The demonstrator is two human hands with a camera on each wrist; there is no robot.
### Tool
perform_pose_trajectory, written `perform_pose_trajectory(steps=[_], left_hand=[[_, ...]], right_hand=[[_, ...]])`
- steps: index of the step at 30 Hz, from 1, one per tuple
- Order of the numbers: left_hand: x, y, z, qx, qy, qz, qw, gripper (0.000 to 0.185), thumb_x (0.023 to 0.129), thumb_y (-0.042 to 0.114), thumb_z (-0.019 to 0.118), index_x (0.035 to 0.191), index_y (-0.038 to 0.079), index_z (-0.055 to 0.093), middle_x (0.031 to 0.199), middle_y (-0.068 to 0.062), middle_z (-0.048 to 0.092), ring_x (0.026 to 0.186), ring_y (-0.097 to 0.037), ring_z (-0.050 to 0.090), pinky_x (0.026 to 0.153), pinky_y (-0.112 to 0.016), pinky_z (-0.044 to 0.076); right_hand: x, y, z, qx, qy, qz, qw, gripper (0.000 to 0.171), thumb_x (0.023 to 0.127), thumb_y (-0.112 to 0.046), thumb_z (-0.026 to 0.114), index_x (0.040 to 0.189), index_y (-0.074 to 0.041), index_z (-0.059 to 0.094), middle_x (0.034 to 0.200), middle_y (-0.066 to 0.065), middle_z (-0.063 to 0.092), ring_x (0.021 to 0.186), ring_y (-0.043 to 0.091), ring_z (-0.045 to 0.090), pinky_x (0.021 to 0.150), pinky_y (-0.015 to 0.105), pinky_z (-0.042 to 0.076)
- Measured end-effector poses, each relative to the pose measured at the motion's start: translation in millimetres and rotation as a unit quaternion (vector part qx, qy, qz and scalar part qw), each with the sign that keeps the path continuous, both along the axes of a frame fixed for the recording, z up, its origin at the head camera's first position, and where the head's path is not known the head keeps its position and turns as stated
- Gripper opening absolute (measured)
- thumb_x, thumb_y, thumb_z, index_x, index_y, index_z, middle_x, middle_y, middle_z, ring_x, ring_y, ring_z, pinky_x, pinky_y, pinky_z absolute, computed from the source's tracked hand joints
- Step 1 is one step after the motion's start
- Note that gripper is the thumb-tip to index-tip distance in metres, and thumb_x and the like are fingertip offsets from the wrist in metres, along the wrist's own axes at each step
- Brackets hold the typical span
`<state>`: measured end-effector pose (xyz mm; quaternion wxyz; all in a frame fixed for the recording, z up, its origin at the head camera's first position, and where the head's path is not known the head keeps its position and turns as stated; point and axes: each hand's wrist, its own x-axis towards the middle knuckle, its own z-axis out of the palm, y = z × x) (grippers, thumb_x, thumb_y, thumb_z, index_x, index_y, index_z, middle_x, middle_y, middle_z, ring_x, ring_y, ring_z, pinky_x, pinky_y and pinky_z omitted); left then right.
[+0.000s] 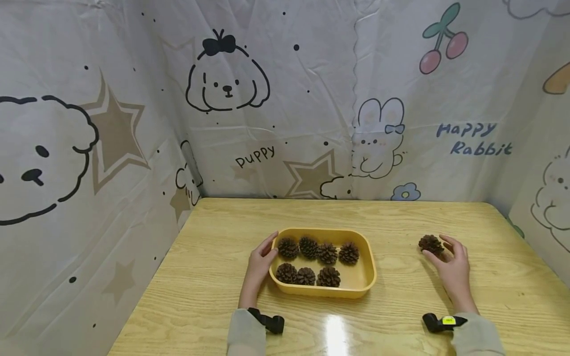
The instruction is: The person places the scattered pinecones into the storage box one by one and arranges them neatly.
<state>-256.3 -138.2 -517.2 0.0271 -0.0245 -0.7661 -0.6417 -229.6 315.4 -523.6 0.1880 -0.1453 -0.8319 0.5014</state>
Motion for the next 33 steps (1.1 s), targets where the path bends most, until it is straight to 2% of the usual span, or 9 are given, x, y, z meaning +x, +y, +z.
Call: perform_pose_trajectory(steps=[1,3,5,8,11,18,26,33], left_hand=[[0.2,-0.1,0.0,-0.001,0.001,0.000,1.0000,0.046,0.097,0.010,0.053,0.143,0.013,0.052,0.148,-0.015,0.050,0.137,-0.035,0.047,0.110,-0.047,0.045],[0.6,-0.2,0.5,-0.002,0.003,0.000,1.0000,0.045,0.098,0.010,0.053,0.143,0.012,0.052,0.148,-0.015,0.050,0.137,-0.035,0.047,0.111,-0.047,0.044],[0.8,-0.2,0.8,-0.002,0.002,0.001,1.0000,0.045,0.098,0.010,0.052,0.143,0.012,0.052,0.148,-0.015,0.050,0.138,-0.035,0.047,0.111,-0.047,0.044],[1.0,0.2,1.1,0.001,-0.003,0.004,1.0000,0.045,0.097,0.010,0.053,0.143,0.013,0.052,0.148,-0.015,0.050,0.138,-0.035,0.047,0.111,-0.047,0.044],[0.8,0.7,0.4,0.004,-0.007,0.006,0.9999,0.046,0.097,0.010,0.053,0.143,0.014,0.053,0.147,-0.014,0.051,0.137,-0.034,0.048,0.111,-0.046,0.045],[1.2,1.1,0.2,0.006,-0.006,0.005,1.0000,0.046,0.097,0.009,0.053,0.142,0.015,0.053,0.147,-0.014,0.051,0.137,-0.034,0.049,0.110,-0.047,0.045],[1.9,1.0,-0.5,0.007,-0.005,0.003,1.0000,0.046,0.097,0.010,0.053,0.142,0.014,0.053,0.146,-0.015,0.052,0.136,-0.034,0.049,0.109,-0.046,0.046],[0.9,1.2,1.6,0.001,-0.005,0.006,1.0000,0.045,0.097,0.011,0.053,0.142,0.015,0.053,0.146,-0.014,0.052,0.136,-0.033,0.050,0.109,-0.045,0.047]], right_hand=[[-1.1,0.1,-0.1,0.002,-0.002,0.000,1.000,0.066,0.091,-0.020,0.068,0.148,-0.006,0.038,0.143,0.014,0.028,0.132,0.032,0.038,0.083,-0.006,0.037],[-2.3,0.5,-0.6,0.008,0.001,0.002,1.000,0.065,0.091,-0.018,0.068,0.147,-0.005,0.039,0.139,0.013,0.030,0.128,0.026,0.041,0.083,-0.006,0.037],[-3.0,1.1,-1.4,0.015,0.007,0.004,1.000,0.063,0.091,-0.017,0.069,0.145,-0.003,0.041,0.134,0.011,0.033,0.120,0.012,0.044,0.082,-0.007,0.037],[-3.8,1.8,-2.4,0.029,0.022,0.005,0.999,0.057,0.090,-0.014,0.069,0.140,0.000,0.046,0.127,0.006,0.037,0.105,-0.009,0.040,0.081,-0.008,0.036],[-4.4,2.2,-3.1,0.039,0.035,0.005,0.999,0.052,0.090,-0.013,0.069,0.136,0.003,0.049,0.122,-0.001,0.039,0.097,-0.020,0.035,0.080,-0.009,0.036],[-4.7,1.3,-4.0,0.047,0.053,0.010,0.997,0.048,0.090,-0.012,0.069,0.132,0.004,0.053,0.112,-0.017,0.038,0.095,-0.022,0.037,0.078,-0.009,0.037],[-2.7,-5.5,-0.8,0.045,0.052,0.021,0.997,0.050,0.090,-0.018,0.070,0.133,0.003,0.053,0.115,-0.014,0.040,0.096,-0.020,0.037,0.078,-0.008,0.039],[-3.7,-18.9,5.6,0.031,0.072,0.058,0.995,0.051,0.090,-0.018,0.070,0.134,0.002,0.053,0.112,-0.025,0.038,0.101,-0.017,0.042,0.082,-0.006,0.042]])
